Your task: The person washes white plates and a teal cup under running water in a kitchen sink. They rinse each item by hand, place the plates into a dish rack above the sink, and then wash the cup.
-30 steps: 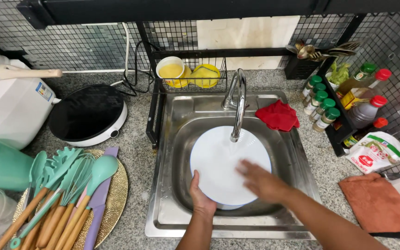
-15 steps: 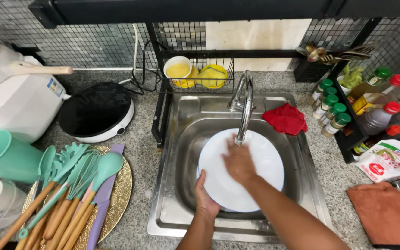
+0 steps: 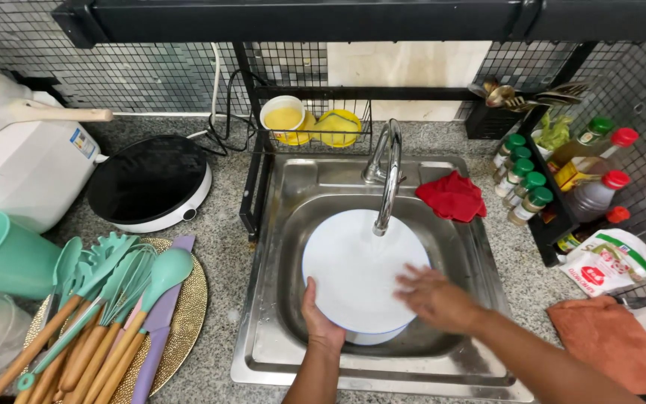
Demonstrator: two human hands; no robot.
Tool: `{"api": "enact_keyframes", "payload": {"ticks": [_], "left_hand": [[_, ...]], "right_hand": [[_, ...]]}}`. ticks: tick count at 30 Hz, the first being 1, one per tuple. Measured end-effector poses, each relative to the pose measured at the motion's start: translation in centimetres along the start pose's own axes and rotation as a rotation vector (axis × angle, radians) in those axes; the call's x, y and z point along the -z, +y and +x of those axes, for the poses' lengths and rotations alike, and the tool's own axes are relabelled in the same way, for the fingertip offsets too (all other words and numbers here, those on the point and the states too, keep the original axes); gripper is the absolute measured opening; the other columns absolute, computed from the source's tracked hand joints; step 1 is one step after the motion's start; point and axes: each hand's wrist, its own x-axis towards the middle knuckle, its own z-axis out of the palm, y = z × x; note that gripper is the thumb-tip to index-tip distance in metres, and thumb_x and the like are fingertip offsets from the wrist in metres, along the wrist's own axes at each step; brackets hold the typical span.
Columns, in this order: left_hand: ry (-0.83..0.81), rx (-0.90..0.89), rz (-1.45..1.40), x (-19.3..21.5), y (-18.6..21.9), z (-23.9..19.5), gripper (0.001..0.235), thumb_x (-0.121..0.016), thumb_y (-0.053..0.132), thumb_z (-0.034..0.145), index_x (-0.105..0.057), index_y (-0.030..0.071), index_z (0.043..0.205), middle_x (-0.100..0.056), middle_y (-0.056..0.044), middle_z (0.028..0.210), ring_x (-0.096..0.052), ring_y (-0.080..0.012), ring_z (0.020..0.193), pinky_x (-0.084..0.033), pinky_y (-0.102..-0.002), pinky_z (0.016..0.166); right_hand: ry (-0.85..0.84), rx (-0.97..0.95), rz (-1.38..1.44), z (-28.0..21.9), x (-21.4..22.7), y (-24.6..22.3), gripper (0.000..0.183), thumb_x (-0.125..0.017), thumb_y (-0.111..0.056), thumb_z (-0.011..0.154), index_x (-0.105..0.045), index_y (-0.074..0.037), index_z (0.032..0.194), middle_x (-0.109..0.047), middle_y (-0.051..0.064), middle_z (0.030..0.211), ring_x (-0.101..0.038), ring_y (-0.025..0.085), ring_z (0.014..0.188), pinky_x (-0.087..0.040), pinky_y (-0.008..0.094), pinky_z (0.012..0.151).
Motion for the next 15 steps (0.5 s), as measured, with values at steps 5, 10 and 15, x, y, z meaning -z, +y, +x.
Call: {"api": "enact_keyframes", "payload": {"ticks": [5, 10, 15], "left_hand": [[-0.123, -0.001, -0.054, 1.4, -0.8, 2.1, 0.075, -0.059, 0.053, 0.087, -0.053, 0.009, 0.148, -0.059, -0.013, 0.147, -0.055, -0.0362, 0.134, -0.042, -0.05, 0.111], [-0.212, 0.0, -0.085, 2.6, -1.3, 3.5, 0.073, -0.059, 0.051, 0.089, -0.053, 0.007, 0.147, -0.059, -0.015, 0.147, -0.055, -0.0358, 0.134, -0.042, -0.049, 0.111], [-0.272, 0.034, -0.122, 3.2, -1.8, 4.2, 0.069, -0.057, 0.05, 0.091, -0.054, 0.006, 0.145, -0.059, -0.015, 0.146, -0.055, -0.0358, 0.133, -0.042, -0.049, 0.111]], "right_hand": [[-0.1, -0.248, -0.113, 1.8, 1.5, -0.9, 0.055, -0.052, -0.043, 0.101, -0.044, -0.027, 0.152, -0.023, 0.002, 0.166, -0.01, 0.022, 0.157, -0.003, 0.048, 0.127], [-0.05, -0.106, 0.055, 6.7, -1.4, -6.4, 0.078, -0.055, -0.051, 0.097, -0.024, -0.017, 0.161, -0.01, 0.013, 0.17, -0.005, 0.028, 0.158, -0.005, 0.048, 0.124], [0.112, -0.128, -0.099, 12.8, -2.0, -5.3, 0.075, -0.05, -0.053, 0.1, -0.026, -0.015, 0.16, -0.012, 0.017, 0.169, -0.008, 0.032, 0.156, -0.007, 0.055, 0.122]]}}
